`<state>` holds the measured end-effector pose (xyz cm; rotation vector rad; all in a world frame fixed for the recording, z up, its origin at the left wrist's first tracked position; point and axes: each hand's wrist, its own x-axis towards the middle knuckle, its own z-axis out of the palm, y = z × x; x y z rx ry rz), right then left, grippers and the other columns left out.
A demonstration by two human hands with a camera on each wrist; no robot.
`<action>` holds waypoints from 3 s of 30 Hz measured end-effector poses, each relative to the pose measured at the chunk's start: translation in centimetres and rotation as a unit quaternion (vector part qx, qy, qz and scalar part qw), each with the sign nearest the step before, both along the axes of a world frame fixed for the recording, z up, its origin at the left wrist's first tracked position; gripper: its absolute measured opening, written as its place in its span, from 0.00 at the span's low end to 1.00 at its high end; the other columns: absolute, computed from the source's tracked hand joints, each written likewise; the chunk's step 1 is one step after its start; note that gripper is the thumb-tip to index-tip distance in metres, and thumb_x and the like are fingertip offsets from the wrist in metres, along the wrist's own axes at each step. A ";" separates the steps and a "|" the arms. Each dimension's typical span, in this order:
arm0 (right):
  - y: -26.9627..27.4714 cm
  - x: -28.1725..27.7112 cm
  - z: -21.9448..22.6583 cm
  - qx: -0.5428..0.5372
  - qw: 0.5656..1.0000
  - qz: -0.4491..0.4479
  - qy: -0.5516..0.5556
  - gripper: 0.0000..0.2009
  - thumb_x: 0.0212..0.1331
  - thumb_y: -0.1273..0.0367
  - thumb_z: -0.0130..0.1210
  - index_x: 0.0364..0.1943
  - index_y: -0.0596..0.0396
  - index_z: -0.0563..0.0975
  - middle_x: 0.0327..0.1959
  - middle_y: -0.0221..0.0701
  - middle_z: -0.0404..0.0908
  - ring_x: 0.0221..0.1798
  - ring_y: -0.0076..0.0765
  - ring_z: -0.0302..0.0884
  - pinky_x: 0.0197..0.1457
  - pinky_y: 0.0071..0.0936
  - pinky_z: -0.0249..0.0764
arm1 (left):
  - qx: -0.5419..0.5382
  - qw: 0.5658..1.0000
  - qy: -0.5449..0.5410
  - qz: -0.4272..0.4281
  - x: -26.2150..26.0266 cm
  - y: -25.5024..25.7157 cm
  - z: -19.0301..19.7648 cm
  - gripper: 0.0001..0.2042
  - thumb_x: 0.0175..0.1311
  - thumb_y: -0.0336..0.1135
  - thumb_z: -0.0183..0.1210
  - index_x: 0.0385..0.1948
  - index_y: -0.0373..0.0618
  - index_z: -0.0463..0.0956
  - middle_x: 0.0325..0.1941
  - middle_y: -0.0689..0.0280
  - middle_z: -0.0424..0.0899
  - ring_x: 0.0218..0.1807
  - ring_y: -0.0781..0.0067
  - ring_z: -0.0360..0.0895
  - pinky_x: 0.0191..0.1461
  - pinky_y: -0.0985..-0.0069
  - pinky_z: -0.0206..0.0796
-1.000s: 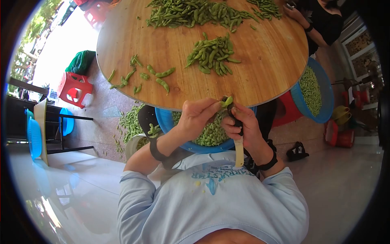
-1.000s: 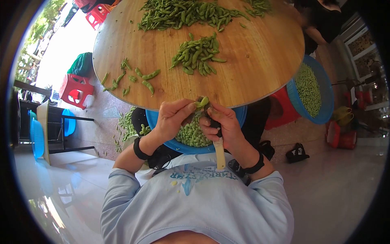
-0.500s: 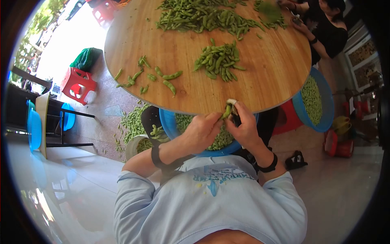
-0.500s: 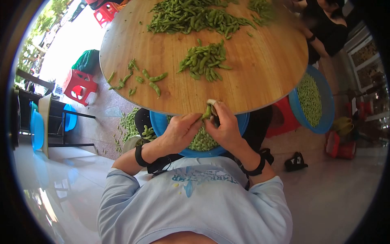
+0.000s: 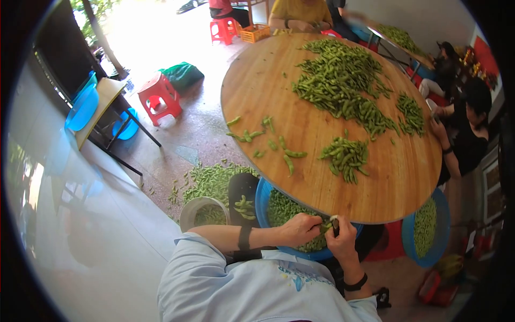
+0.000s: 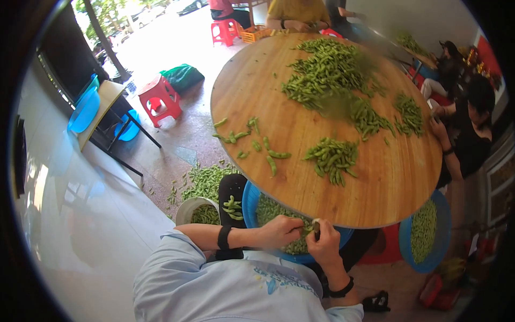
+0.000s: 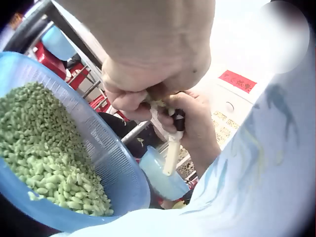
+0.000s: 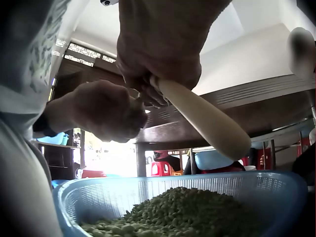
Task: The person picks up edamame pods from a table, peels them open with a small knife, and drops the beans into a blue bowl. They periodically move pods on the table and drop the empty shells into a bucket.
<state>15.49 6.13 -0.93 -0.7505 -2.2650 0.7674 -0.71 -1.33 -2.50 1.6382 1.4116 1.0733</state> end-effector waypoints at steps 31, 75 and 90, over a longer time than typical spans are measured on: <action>-0.4 1.7 -0.8 -0.200 0.977 0.015 0.076 0.09 0.53 0.73 0.60 0.36 0.60 0.74 0.20 0.32 0.72 0.19 0.26 0.68 0.24 0.23 0.65 | 0.218 0.881 0.393 0.147 -6.4 2.0 7.0 0.11 0.49 0.19 0.56 0.36 0.38 0.75 0.34 0.57 0.77 0.35 0.54 0.74 0.37 0.67 0.68; 0.6 -0.4 0.5 -0.557 0.761 0.116 0.311 0.23 0.70 0.67 0.40 0.67 0.55 0.57 0.28 0.28 0.69 0.22 0.16 0.61 0.18 0.13 0.59 | -0.053 0.997 -0.059 0.003 -3.2 4.8 4.8 0.08 0.57 0.22 0.58 0.37 0.33 0.76 0.31 0.70 0.73 0.34 0.84 0.69 0.37 0.84 0.62; 1.0 0.3 1.1 -0.682 0.621 0.140 0.360 0.15 0.66 0.71 0.46 0.55 0.59 0.70 0.27 0.35 0.73 0.18 0.19 0.62 0.16 0.13 0.60 | -0.320 0.719 -0.602 -0.135 -4.4 5.3 2.3 0.07 0.60 0.23 0.56 0.39 0.36 0.76 0.31 0.64 0.77 0.30 0.74 0.74 0.32 0.78 0.65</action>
